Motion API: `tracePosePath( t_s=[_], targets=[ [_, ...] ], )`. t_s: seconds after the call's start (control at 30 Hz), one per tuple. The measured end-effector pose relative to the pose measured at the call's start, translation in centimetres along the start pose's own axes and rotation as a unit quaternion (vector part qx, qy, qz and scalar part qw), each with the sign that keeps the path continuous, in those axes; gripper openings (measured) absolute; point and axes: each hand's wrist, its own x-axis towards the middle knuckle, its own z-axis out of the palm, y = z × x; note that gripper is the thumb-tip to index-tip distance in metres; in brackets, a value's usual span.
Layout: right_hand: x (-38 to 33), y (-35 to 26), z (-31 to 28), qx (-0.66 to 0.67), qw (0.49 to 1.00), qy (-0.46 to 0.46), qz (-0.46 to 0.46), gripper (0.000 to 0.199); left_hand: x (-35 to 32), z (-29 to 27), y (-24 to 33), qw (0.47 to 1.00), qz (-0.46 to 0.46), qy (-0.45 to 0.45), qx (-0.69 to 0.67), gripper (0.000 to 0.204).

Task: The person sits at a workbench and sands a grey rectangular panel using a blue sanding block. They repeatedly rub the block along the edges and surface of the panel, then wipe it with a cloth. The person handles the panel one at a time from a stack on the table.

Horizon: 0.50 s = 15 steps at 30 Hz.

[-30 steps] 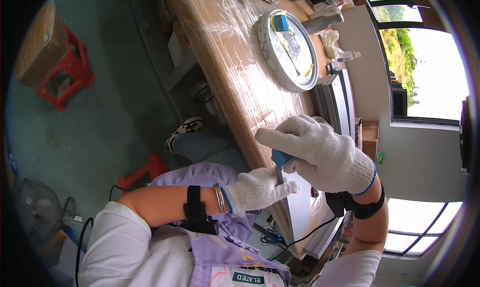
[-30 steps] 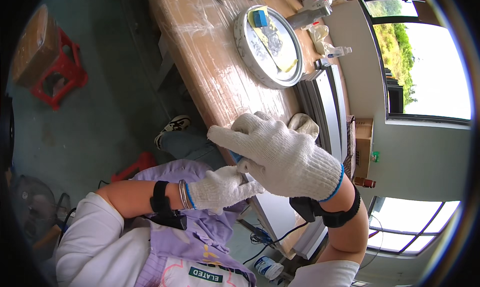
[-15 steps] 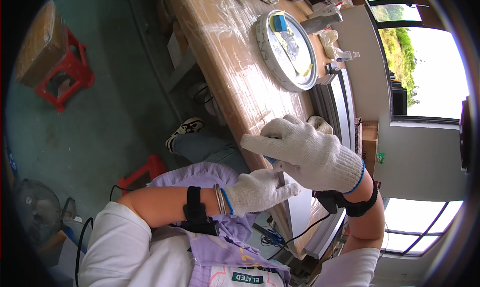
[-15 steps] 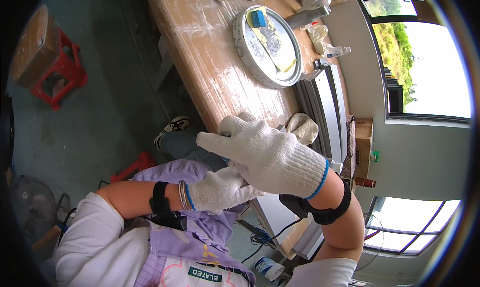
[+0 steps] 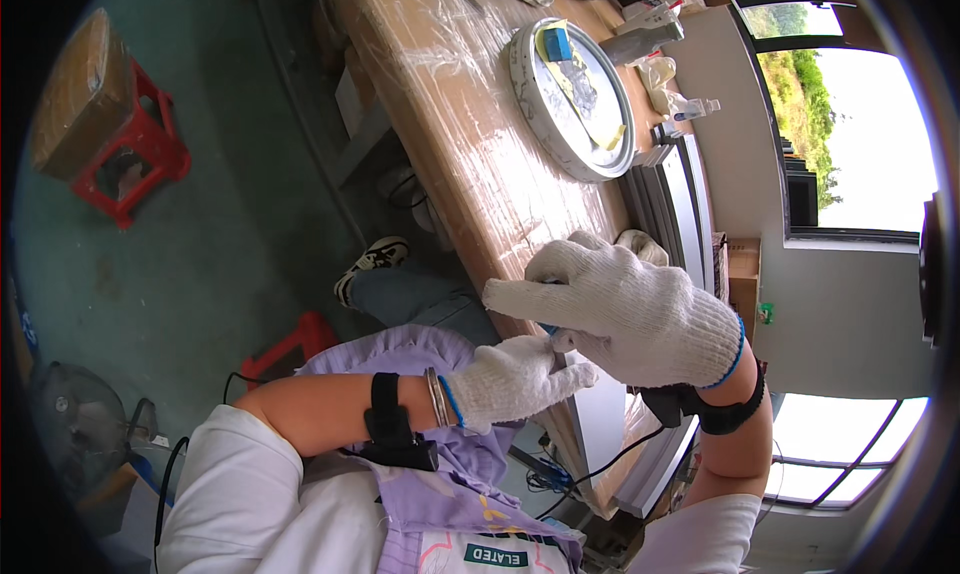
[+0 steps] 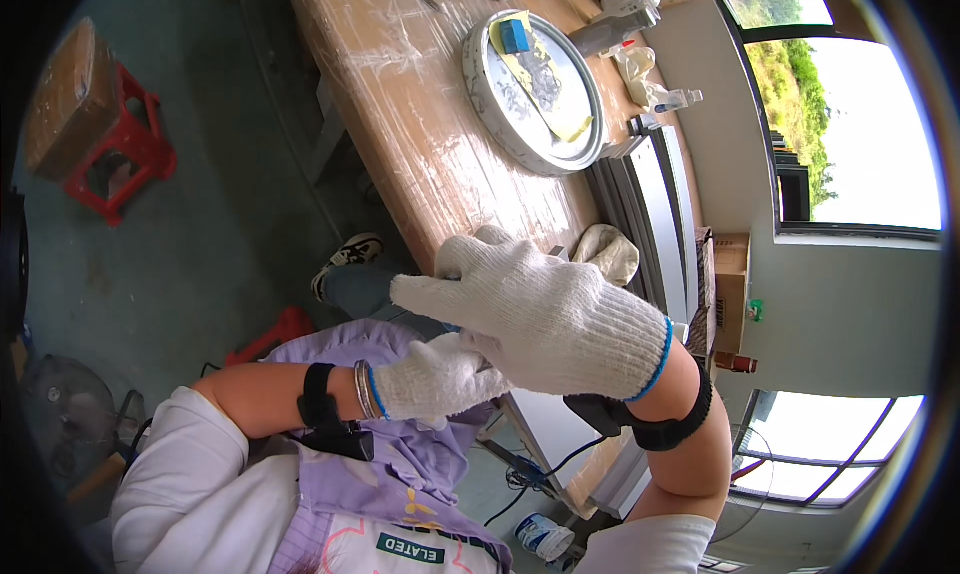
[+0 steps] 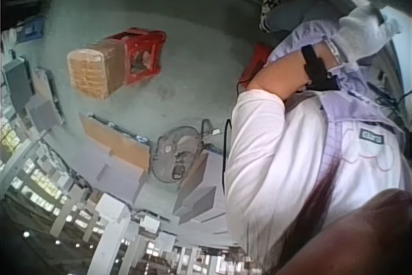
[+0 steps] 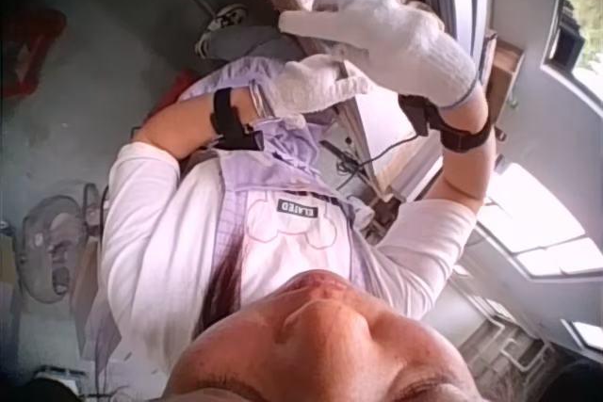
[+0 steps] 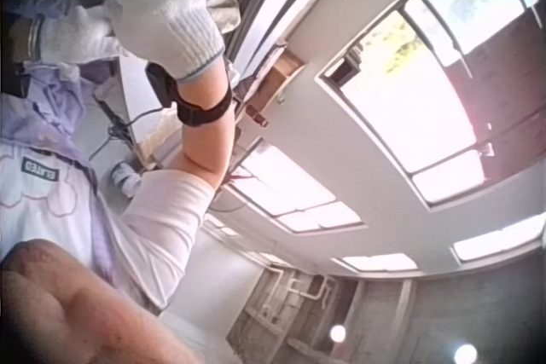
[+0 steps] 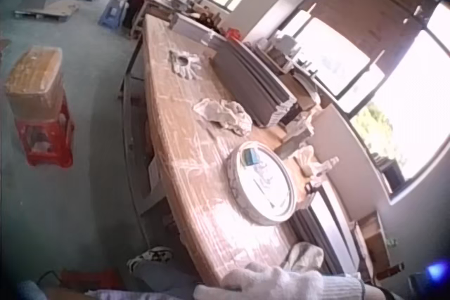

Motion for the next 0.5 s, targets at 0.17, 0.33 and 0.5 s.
tracePosePath(
  t_s=[0.17,0.33,0.5],
  targets=[
    [0.9,0.5,1.6,-0.01,1.0,-0.02,-0.01,0.055,0.3,0.2,0.4,0.999,-0.047,-0.018,-0.008,0.054],
    [0.7,2.1,0.5,0.102,0.99,0.077,0.064,0.062,0.7,-1.1,1.5,0.975,-0.177,-0.098,-0.087,0.042],
    [-2.4,6.5,2.5,0.335,0.863,0.29,0.241,0.057,-1.4,-3.3,-0.4,0.962,-0.205,-0.066,-0.168,0.045]
  ],
)
